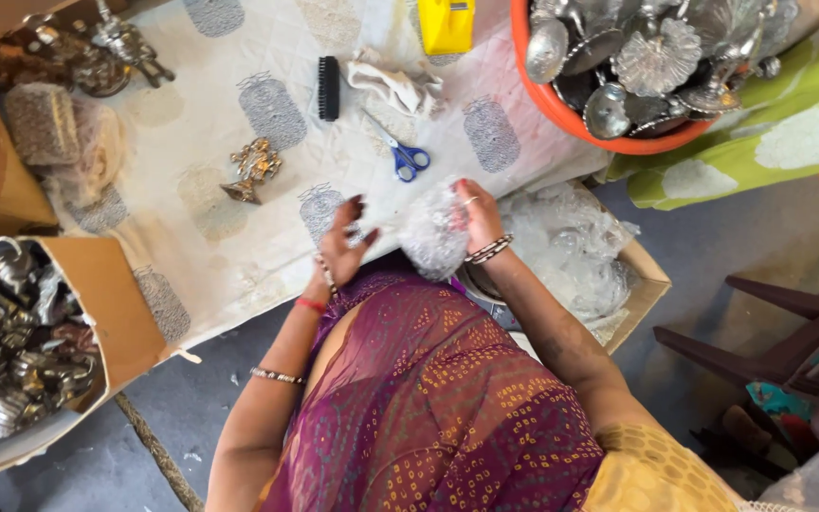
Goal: Sorting and inspecting decorative miniature figurines and small artifacts.
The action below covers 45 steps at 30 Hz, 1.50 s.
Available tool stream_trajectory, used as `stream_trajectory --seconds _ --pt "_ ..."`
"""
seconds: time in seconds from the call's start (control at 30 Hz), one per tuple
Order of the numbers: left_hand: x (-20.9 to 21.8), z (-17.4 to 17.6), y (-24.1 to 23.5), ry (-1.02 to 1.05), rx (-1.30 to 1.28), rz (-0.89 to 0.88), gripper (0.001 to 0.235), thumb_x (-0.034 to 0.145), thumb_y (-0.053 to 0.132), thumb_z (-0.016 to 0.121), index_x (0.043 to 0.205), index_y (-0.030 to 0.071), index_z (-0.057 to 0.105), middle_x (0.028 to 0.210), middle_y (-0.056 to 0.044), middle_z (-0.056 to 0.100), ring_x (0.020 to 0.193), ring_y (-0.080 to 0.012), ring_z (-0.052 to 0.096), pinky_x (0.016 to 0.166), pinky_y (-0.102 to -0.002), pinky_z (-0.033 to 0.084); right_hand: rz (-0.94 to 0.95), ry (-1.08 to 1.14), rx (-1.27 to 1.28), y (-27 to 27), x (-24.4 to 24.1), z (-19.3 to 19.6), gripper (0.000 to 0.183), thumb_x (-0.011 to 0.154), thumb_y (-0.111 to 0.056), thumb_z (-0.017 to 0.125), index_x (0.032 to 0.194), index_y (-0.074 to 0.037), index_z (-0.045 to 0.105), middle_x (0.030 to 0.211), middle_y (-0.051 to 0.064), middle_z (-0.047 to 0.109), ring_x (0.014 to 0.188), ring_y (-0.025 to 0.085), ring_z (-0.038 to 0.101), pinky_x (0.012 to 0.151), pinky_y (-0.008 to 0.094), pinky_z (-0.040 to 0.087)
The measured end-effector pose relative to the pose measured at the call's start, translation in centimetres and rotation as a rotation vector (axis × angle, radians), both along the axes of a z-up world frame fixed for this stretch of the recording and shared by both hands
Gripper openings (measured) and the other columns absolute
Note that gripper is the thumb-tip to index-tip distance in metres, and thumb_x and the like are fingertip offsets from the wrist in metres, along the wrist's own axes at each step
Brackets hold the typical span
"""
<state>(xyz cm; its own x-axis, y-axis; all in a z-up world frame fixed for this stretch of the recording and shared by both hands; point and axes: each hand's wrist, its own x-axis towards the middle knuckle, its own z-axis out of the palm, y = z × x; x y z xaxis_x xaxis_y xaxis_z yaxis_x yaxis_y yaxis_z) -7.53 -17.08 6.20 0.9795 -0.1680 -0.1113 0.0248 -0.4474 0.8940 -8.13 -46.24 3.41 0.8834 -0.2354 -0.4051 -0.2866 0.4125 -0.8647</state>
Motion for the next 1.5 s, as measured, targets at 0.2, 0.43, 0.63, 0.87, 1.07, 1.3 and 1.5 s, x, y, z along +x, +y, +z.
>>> stream_trajectory --seconds 0.2,0.43,0.63,0.87,1.07,1.3,1.5 --pt "-1.5 -0.6 -1.9 0.294 -0.891 -0.289 0.084 0.088 0.021 0.083 0.151 0.001 0.031 0.136 -0.002 0.058 0.122 -0.0161 0.060 0.106 -0.032 0.051 0.354 -0.086 0.066 6.6 1.4 4.4 0.026 0.106 -0.032 0.060 0.100 -0.007 0.066 0.064 -0.006 0.050 0.051 0.003 0.043 0.048 0.022 0.033" --pt "-2.2 -5.1 4.1 0.412 -0.911 -0.144 0.028 0.094 0.015 0.081 0.110 0.003 0.062 0.095 0.004 0.063 0.086 -0.0058 0.055 0.077 -0.025 0.046 0.405 -0.119 -0.099 7.9 2.8 5.3 0.032 0.106 -0.035 0.060 0.092 -0.007 0.068 0.060 -0.008 0.047 0.049 0.002 0.040 0.048 0.022 0.033" --pt "-0.8 2.3 7.7 0.416 -1.081 -0.191 0.020 0.090 0.007 0.079 0.095 0.011 0.060 0.088 0.007 0.061 0.083 -0.0032 0.054 0.076 -0.022 0.044 0.402 -0.108 -0.068 10.1 5.5 4.6 0.031 0.105 -0.033 0.062 0.093 -0.005 0.069 0.065 -0.007 0.051 0.053 0.003 0.043 0.051 0.022 0.038" --pt "0.6 4.0 12.7 0.171 -0.681 -0.118 0.018 0.089 0.006 0.077 0.103 0.006 0.065 0.091 0.006 0.066 0.085 -0.0023 0.056 0.078 -0.022 0.048 0.663 -0.566 -0.537 17.0 6.4 14.6 0.048 0.098 -0.029 0.069 0.136 -0.004 0.055 0.132 0.006 0.062 0.123 0.017 0.058 0.099 0.030 0.047" --pt "2.2 9.2 13.6 -0.077 -0.487 -0.196 0.038 0.081 0.011 0.080 0.112 0.005 0.058 0.112 -0.001 0.070 0.106 -0.0100 0.062 0.094 -0.028 0.048 0.984 -0.666 -0.960 20.0 6.8 12.3 0.037 0.093 -0.031 0.076 0.121 -0.007 0.069 0.117 0.013 0.072 0.108 0.027 0.068 0.092 0.037 0.053" --pt "2.9 9.2 16.5 -0.006 -0.268 -0.222 0.036 0.080 0.013 0.084 0.108 0.005 0.065 0.098 -0.008 0.069 0.095 -0.0135 0.063 0.088 -0.032 0.051 1.172 -0.556 -0.935 20.6 6.5 14.8 0.020 0.092 -0.027 0.072 0.096 -0.007 0.070 0.082 0.012 0.072 0.074 0.024 0.072 0.069 0.036 0.054" --pt "3.4 9.6 16.3 0.102 -0.349 -0.375 0.024 0.081 0.006 0.080 0.101 0.004 0.068 0.090 0.001 0.071 0.086 -0.0058 0.062 0.078 -0.026 0.053 1.250 -0.658 -0.803 19.9 6.0 16.8 0.019 0.098 -0.024 0.067 0.092 -0.006 0.068 0.078 0.008 0.069 0.074 0.018 0.067 0.067 0.032 0.051"
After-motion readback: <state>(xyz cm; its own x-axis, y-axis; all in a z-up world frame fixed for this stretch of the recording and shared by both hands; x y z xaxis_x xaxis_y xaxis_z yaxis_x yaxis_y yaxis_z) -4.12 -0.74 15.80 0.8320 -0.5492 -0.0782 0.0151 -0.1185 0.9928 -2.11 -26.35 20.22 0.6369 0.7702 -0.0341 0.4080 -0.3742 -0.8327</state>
